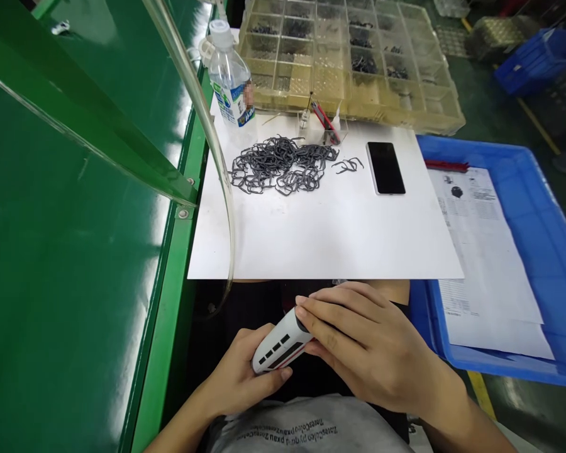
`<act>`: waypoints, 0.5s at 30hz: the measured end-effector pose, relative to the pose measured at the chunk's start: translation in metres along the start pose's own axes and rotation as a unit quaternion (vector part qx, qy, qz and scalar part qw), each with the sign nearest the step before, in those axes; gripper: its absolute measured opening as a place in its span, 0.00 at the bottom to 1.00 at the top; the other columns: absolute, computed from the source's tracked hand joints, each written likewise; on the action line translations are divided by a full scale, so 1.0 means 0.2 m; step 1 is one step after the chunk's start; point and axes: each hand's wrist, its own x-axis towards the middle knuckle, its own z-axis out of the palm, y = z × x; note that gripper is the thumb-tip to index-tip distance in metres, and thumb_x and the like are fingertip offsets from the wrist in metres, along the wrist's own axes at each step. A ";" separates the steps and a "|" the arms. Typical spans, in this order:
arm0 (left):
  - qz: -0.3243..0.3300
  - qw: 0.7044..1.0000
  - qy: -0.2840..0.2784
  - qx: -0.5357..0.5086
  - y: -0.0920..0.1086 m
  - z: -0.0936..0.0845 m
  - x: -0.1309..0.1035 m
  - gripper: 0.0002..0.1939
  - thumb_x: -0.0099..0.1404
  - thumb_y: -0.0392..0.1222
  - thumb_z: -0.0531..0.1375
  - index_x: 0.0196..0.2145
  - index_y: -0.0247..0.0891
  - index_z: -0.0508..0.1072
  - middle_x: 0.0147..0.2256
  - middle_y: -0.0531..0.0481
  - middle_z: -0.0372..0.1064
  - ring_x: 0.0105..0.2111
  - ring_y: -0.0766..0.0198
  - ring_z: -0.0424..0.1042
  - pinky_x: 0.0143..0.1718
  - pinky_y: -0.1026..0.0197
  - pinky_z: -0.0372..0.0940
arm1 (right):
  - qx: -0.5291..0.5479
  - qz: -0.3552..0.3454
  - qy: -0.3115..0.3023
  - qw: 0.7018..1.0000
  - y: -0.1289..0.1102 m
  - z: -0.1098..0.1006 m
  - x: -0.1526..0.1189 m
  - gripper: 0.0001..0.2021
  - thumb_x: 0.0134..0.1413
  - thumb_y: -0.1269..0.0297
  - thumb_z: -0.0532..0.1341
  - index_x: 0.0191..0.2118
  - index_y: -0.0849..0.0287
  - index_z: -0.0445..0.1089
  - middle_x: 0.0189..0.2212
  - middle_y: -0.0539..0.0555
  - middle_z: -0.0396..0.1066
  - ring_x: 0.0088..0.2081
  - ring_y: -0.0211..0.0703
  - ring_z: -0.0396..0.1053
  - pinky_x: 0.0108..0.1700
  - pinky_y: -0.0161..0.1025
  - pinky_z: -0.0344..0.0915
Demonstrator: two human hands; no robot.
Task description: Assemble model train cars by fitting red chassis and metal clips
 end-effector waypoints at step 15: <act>0.055 0.998 -0.039 -0.002 -0.01 0.03 0.00 0.05 0.70 0.37 0.65 0.44 0.39 0.76 0.31 0.55 0.71 0.27 0.67 0.66 0.31 0.63 0.60 | 0.086 0.016 0.035 0.996 -0.05 0.03 -0.17 0.16 0.73 0.75 0.66 0.62 0.67 0.77 0.58 0.56 0.83 0.63 0.44 0.74 0.63 0.45 0.73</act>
